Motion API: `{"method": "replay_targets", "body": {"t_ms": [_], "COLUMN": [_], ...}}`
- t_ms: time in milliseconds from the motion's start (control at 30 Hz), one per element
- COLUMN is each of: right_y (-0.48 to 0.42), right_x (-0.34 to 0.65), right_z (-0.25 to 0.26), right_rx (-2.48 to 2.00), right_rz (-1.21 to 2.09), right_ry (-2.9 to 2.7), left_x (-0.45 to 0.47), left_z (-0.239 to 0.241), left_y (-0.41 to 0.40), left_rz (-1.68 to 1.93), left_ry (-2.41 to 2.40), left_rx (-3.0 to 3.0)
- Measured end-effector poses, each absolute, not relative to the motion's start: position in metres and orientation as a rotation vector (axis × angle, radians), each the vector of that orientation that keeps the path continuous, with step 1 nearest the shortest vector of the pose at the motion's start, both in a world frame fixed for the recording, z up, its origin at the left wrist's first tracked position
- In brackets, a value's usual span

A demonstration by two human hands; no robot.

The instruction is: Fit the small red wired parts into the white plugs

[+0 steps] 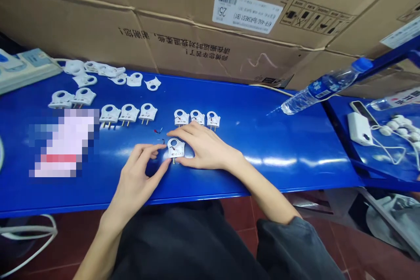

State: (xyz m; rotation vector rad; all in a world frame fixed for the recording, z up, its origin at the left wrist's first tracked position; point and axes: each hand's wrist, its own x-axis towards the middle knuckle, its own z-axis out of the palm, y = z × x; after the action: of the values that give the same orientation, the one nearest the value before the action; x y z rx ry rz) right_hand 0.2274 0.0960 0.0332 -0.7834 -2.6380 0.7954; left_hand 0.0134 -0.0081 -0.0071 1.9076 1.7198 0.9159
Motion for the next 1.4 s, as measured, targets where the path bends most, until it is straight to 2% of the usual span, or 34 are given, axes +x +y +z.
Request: {"method": "replay_targets", "body": {"t_ms": [767,1000,1400], "right_y": [0.094,0.124,0.165], "right_x": [0.225,0.216,0.179], "right_z": [0.032,0.032,0.022], "right_rx": [-0.752,-0.8,-0.89], "right_rz": [0.698,0.545,0.447], "right_ry": [-2.635,-2.52,-2.753], "left_x": [0.012,0.012,0.013], "left_z": [-0.009,-0.009,-0.01], "left_y": [-0.009,-0.011,-0.012], "left_rz": [0.954,0.942,0.884], "left_ry": [1.703,1.701,1.693], "left_rx": [1.949,1.97,2.002]}}
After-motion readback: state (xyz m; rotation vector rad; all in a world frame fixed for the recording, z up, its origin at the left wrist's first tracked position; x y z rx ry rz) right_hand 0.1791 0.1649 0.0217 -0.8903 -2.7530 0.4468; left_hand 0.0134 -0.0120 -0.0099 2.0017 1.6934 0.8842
